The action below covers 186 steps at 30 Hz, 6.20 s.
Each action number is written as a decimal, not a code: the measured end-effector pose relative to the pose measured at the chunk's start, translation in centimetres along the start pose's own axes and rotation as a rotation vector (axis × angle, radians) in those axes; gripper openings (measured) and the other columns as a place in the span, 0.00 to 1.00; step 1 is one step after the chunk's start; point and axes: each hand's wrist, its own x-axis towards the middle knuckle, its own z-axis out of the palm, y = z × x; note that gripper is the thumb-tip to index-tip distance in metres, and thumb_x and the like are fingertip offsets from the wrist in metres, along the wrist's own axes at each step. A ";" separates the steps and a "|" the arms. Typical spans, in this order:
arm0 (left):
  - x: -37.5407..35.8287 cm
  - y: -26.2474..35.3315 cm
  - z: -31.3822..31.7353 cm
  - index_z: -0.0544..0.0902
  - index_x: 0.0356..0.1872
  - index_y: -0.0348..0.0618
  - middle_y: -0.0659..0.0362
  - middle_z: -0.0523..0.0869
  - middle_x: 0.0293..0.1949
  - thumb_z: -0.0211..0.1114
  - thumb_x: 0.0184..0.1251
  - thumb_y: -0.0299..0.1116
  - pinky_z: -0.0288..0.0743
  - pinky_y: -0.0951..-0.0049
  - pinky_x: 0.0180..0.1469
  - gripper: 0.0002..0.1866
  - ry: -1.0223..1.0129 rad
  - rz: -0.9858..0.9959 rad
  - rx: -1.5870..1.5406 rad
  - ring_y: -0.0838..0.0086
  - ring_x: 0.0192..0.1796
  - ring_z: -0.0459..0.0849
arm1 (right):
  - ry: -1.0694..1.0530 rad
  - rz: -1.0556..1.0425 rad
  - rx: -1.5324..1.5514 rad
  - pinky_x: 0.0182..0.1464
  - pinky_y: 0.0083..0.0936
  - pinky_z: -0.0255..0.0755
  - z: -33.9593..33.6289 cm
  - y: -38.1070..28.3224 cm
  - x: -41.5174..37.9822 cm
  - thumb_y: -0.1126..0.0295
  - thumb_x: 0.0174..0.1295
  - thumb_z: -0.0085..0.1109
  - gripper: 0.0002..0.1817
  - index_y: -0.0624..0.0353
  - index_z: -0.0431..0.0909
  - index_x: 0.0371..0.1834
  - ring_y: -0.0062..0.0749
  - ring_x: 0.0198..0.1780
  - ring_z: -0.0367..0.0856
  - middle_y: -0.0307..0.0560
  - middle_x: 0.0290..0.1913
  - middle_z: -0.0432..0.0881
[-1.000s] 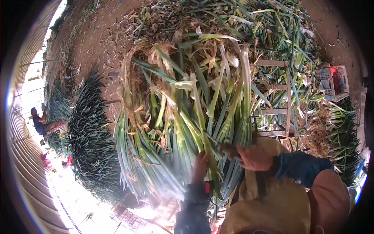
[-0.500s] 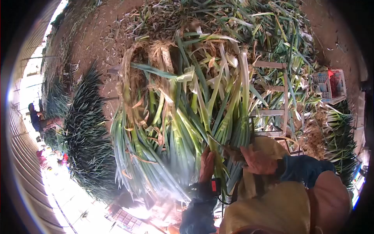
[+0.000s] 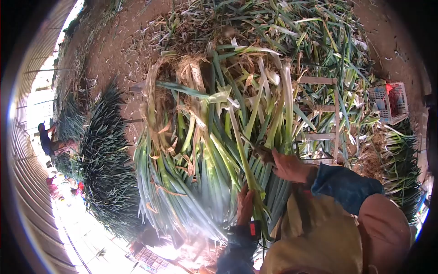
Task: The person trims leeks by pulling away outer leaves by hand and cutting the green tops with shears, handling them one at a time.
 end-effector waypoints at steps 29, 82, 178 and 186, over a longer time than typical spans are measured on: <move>11.6 -5.9 0.8 0.72 0.50 0.37 0.44 0.78 0.41 0.59 0.58 0.33 0.71 0.58 0.43 0.19 0.476 0.370 0.816 0.48 0.44 0.76 | 0.025 -0.079 -0.092 0.29 0.38 0.74 -3.1 7.1 1.5 0.69 0.47 0.61 0.33 0.68 0.57 0.54 0.55 0.30 0.78 0.60 0.29 0.75; -1.7 -2.7 -0.1 0.67 0.51 0.45 0.60 0.78 0.29 0.49 0.66 0.38 0.68 0.81 0.21 0.15 0.125 0.054 -0.529 0.82 0.21 0.72 | 0.003 -0.536 -0.332 0.21 0.32 0.70 2.2 -9.1 4.0 0.62 0.50 0.57 0.36 0.77 0.59 0.58 0.37 0.20 0.75 0.51 0.24 0.72; 12.1 0.9 0.4 0.77 0.44 0.38 0.45 0.83 0.37 0.66 0.42 0.42 0.73 0.57 0.44 0.26 0.310 -0.154 0.869 0.50 0.43 0.81 | 0.143 -0.064 -0.035 0.27 0.42 0.72 0.2 -0.3 0.2 0.60 0.50 0.62 0.41 0.77 0.53 0.59 0.54 0.26 0.77 0.63 0.28 0.75; 2.6 -0.4 -1.9 0.77 0.41 0.38 0.58 0.78 0.30 0.62 0.50 0.39 0.68 0.72 0.33 0.19 0.011 -0.059 0.311 0.72 0.33 0.75 | 0.203 -0.123 -0.155 0.26 0.40 0.71 1.8 0.2 1.3 0.60 0.51 0.59 0.41 0.79 0.52 0.60 0.51 0.25 0.76 0.62 0.30 0.74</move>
